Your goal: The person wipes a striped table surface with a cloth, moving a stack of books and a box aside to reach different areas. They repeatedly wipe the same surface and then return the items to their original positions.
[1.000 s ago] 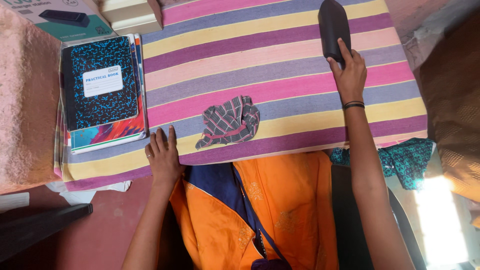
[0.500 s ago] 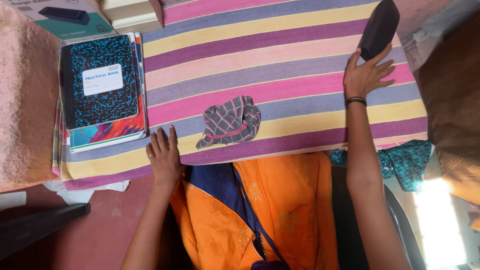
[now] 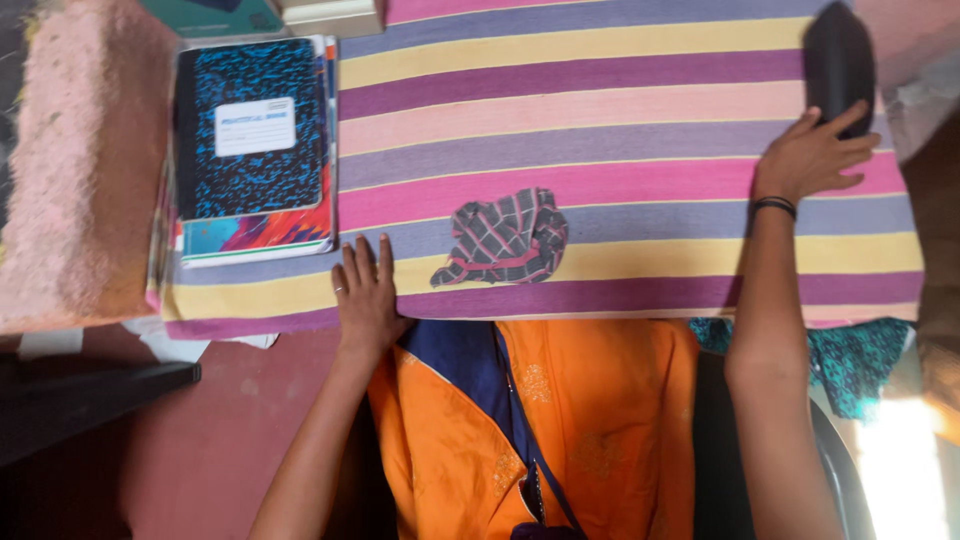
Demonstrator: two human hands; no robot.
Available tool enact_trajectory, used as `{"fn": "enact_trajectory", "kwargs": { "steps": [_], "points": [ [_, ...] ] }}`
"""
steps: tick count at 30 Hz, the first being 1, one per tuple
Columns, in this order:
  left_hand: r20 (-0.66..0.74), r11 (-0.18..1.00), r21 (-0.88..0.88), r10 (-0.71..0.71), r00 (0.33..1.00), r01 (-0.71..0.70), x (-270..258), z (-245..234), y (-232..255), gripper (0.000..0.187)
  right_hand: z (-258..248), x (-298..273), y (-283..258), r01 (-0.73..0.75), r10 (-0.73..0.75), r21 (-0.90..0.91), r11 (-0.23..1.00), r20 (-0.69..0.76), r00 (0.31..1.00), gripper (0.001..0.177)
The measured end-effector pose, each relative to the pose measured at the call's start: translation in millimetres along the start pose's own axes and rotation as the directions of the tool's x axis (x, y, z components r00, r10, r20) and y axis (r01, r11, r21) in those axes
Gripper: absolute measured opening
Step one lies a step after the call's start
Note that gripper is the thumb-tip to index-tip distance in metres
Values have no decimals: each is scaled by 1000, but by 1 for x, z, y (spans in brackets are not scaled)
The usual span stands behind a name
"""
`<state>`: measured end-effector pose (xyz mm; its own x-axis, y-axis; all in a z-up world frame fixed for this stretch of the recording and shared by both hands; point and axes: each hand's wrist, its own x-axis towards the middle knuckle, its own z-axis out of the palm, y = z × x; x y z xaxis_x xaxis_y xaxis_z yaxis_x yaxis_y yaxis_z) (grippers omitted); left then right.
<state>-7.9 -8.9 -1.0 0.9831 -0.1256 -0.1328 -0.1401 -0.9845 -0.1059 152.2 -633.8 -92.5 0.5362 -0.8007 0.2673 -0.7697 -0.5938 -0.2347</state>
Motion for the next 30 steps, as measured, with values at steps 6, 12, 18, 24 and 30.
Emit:
{"fn": "enact_trajectory", "kwargs": {
  "steps": [6, 12, 18, 24, 30],
  "points": [
    [17, 999, -44, 20, 1000, -19, -1, -12, 1, 148, 17, 13, 0, 16, -17, -9, 1000, -96, 995, 60],
    [-123, 989, -127, 66, 990, -82, -5, 1, -1, 144, 40, 25, 10, 146, -144, -12, 989, -225, 964, 36],
    [-201, 980, -193, 15, 979, -55, -2, 14, -5, 125, 65, 35, 18, 393, -332, 305, 867, -234, 914, 48],
    [-185, 926, -366, -168, 968, 90, 30, 16, 18, 105, 83, 44, 23, 405, -374, 243, 882, -162, 913, 49],
    [-235, 843, -534, -223, 946, 66, 110, 7, 59, 94, 81, 50, 23, 24, -47, -96, 995, -244, 969, 44]
  ]
}}
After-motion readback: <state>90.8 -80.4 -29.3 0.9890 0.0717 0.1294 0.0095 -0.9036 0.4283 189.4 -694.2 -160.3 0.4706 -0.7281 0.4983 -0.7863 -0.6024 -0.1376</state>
